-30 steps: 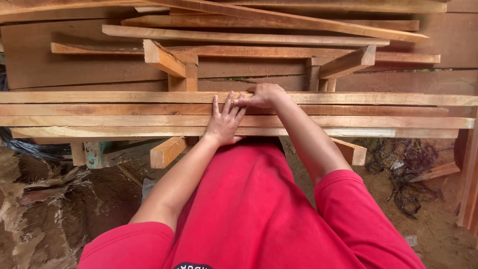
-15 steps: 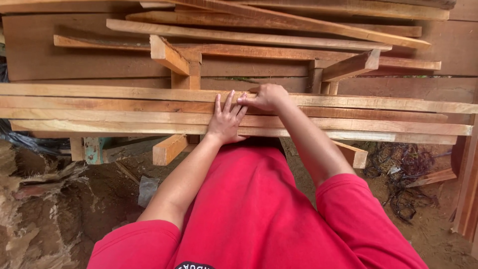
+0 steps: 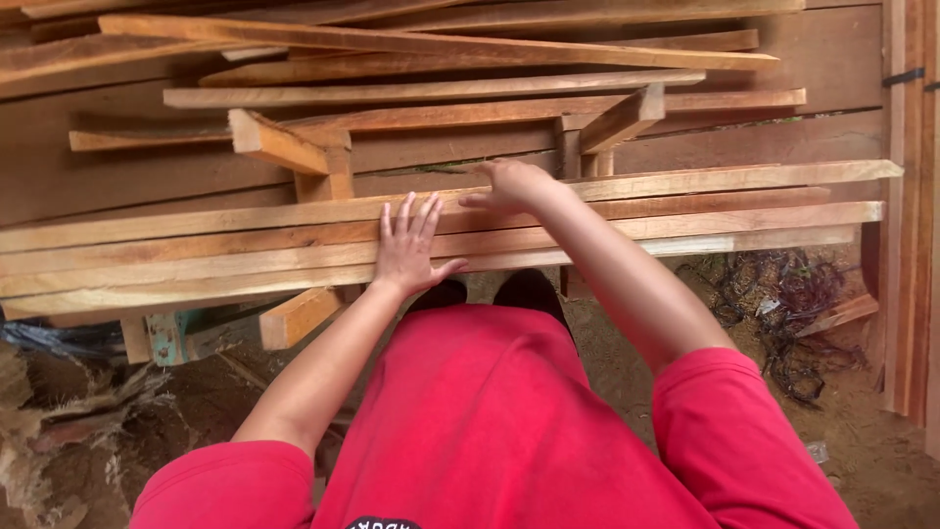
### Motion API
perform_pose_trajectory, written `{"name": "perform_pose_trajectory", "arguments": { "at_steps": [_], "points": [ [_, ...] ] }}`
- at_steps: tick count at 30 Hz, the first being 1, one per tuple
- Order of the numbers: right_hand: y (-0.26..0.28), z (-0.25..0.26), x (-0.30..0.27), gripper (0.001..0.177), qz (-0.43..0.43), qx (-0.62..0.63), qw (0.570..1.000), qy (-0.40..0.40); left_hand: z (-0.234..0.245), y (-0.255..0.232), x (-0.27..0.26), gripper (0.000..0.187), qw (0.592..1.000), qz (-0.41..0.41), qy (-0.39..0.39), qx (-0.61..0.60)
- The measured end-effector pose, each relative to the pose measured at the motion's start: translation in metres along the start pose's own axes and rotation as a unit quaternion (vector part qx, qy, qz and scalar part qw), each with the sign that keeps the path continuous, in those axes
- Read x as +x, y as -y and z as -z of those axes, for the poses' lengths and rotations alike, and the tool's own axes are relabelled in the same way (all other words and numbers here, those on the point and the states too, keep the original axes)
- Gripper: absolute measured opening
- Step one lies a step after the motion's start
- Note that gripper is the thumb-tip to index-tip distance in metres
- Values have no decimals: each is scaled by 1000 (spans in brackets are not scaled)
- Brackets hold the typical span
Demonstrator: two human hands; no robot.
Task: Sorting and bundling wooden planks in a workshop.
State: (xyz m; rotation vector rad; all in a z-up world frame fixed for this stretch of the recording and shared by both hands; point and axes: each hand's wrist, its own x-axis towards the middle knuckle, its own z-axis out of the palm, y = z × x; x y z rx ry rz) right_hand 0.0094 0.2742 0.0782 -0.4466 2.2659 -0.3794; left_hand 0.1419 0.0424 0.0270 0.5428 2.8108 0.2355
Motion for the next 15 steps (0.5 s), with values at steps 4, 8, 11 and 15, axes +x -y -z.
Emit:
{"name": "perform_pose_trajectory", "arguments": {
  "at_steps": [4,8,11,15],
  "points": [
    [-45,43,-41,86,-25,108,993,30,-22,-18,19,109,999,20,-35,2],
    [-110,73,-90,80,-63,69,996,4,-21,-76,60,102,998,-18,-62,0],
    [-187,43,-120,78,-76,47,994,-56,-25,-133,85,97,997,-27,-59,-34],
    [-282,8,-173,89,-99,-21,983,-154,-50,-194,139,97,997,6,-21,-70]
  ]
}}
